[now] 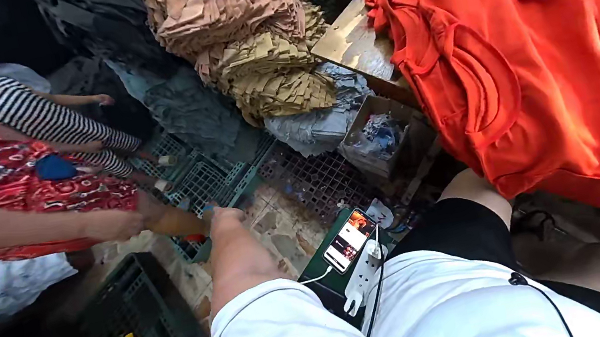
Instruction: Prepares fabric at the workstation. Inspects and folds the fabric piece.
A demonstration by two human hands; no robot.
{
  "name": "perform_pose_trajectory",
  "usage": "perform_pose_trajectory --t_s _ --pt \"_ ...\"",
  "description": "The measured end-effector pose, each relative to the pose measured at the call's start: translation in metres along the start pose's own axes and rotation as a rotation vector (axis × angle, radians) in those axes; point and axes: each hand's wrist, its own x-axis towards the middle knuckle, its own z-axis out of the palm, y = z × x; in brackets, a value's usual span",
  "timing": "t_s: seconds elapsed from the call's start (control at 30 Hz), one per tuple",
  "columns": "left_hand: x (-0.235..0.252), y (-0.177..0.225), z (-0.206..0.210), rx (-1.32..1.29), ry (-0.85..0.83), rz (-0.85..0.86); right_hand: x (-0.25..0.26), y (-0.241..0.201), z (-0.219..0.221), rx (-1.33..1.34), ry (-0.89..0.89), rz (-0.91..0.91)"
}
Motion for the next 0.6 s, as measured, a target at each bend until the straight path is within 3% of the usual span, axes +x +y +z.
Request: perform_pose_trajectory --t_s 0.1,0.17,0.27,0.33,0.47,0.6 --pt "-0.006 0.006 -0.006 0.052 0.014 -0.008 0.017 0.012 0.006 0.025 -0.065 0.174" --pt "-0.027 0.017 -0.010 0.071 0.025 0.020 0.018 0.009 0.006 0.023 -0.077 0.190" --pt "-0.081 0.052 -0.011 0.102 0.015 0.256 0.018 0.010 0.007 0.030 -0.066 0.181" --pt "-0.109 0.084 0.006 0.114 0.009 0.553 0.017 0.008 0.007 0.045 -0.059 0.188" --pt "-0.176 0.145 0.080 0.253 0.059 1.389 0.012 0.004 0.009 0.022 -0.028 0.189" --pt "-0.292 0.169 0.148 0.346 -0.148 1.974 0.006 0.001 0.015 0.011 0.028 0.167"
